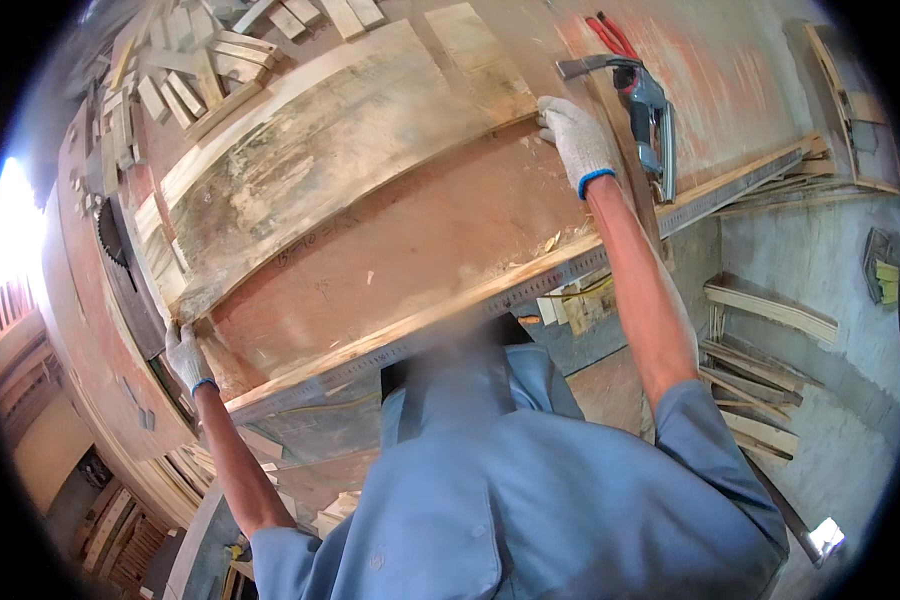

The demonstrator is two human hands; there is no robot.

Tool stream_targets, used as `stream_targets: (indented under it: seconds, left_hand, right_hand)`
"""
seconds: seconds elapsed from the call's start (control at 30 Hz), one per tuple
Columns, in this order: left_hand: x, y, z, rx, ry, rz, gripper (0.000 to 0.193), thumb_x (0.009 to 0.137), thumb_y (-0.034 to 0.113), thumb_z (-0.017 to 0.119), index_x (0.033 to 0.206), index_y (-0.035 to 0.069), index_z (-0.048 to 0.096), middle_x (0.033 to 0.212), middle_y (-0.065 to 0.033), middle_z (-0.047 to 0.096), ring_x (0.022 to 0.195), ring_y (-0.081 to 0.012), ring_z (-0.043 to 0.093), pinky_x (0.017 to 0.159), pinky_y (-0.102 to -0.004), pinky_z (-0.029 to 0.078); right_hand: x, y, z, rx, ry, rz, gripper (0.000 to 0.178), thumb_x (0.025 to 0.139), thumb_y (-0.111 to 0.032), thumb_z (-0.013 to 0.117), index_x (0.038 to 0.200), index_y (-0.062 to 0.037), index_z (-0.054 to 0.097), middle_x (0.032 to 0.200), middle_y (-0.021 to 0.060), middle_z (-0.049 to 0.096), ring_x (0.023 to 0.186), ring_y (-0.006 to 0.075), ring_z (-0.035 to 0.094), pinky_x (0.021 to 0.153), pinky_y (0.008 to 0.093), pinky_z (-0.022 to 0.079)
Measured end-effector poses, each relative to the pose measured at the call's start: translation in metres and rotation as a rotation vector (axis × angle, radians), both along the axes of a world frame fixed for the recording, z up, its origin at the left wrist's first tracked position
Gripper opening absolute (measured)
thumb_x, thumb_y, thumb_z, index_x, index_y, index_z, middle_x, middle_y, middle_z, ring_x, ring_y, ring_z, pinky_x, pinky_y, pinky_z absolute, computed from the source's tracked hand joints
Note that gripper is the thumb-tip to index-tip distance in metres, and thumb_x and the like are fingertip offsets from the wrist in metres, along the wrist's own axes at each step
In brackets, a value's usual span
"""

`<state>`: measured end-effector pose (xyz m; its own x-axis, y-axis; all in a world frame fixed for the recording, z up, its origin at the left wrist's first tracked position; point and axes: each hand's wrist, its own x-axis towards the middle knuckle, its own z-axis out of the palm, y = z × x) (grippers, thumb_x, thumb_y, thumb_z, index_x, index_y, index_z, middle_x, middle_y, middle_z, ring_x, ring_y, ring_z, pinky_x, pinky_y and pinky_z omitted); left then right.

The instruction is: The person assembles wooden frames by placing small wooden pieces into rectangular cutouts on a larger board, then securing them with a pneumatic nail gun. The person repeatedly picks up pieces, aligns them, and nails them in place.

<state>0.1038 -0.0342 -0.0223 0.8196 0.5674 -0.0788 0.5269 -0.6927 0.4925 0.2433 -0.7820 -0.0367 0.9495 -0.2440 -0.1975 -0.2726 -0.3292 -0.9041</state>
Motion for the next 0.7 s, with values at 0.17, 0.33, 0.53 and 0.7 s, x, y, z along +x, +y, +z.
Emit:
stream_targets:
  seconds: [0.17, 0.33, 0.53, 0.7]
  left_hand:
    - [0.007, -0.001, -0.004, 0.067, 0.036, -0.007, 0.050, 0.102, 0.020, 0.057, 0.144, -0.008, 0.056, 0.141, -0.0226, 0.065, 0.128, -0.0299, 0.063, 0.108, -0.0363, 0.047]
    - [0.000, 0.015, -0.010, 0.040, 0.014, -0.008, 0.052, 0.102, 0.021, 0.057, 0.146, -0.008, 0.055, 0.139, -0.0206, 0.067, 0.121, -0.0252, 0.066, 0.105, -0.0346, 0.049]
    - [0.000, 0.015, -0.012, -0.083, -0.010, 0.008, 0.056, 0.102, 0.024, 0.056, 0.146, -0.010, 0.053, 0.143, -0.0206, 0.064, 0.126, -0.0250, 0.063, 0.107, -0.0346, 0.049]
    - [-0.011, 0.040, -0.019, -0.120, -0.025, -0.072, 0.054, 0.102, 0.022, 0.059, 0.146, -0.009, 0.054, 0.142, -0.0200, 0.064, 0.127, -0.0248, 0.062, 0.109, -0.0354, 0.047]
  right_hand:
    - [-0.013, -0.003, -0.002, -0.075, -0.032, 0.029, 0.035, 0.103, -0.013, 0.056, 0.132, 0.0037, 0.067, 0.123, 0.0111, 0.071, 0.111, 0.0193, 0.068, 0.095, 0.0340, 0.057]
    - [-0.008, 0.002, -0.006, -0.026, -0.058, 0.028, 0.032, 0.099, -0.012, 0.062, 0.125, 0.0039, 0.070, 0.123, 0.0180, 0.074, 0.115, 0.0274, 0.069, 0.100, 0.0361, 0.054]
    - [-0.015, 0.012, 0.009, 0.061, -0.051, 0.010, 0.035, 0.099, -0.015, 0.061, 0.129, 0.0018, 0.069, 0.124, 0.0168, 0.074, 0.116, 0.0286, 0.070, 0.100, 0.0371, 0.053]
    - [-0.015, 0.021, 0.006, -0.452, -0.130, 0.135, 0.035, 0.098, -0.017, 0.061, 0.129, -0.0031, 0.068, 0.125, 0.0175, 0.073, 0.118, 0.0343, 0.068, 0.102, 0.0431, 0.052]
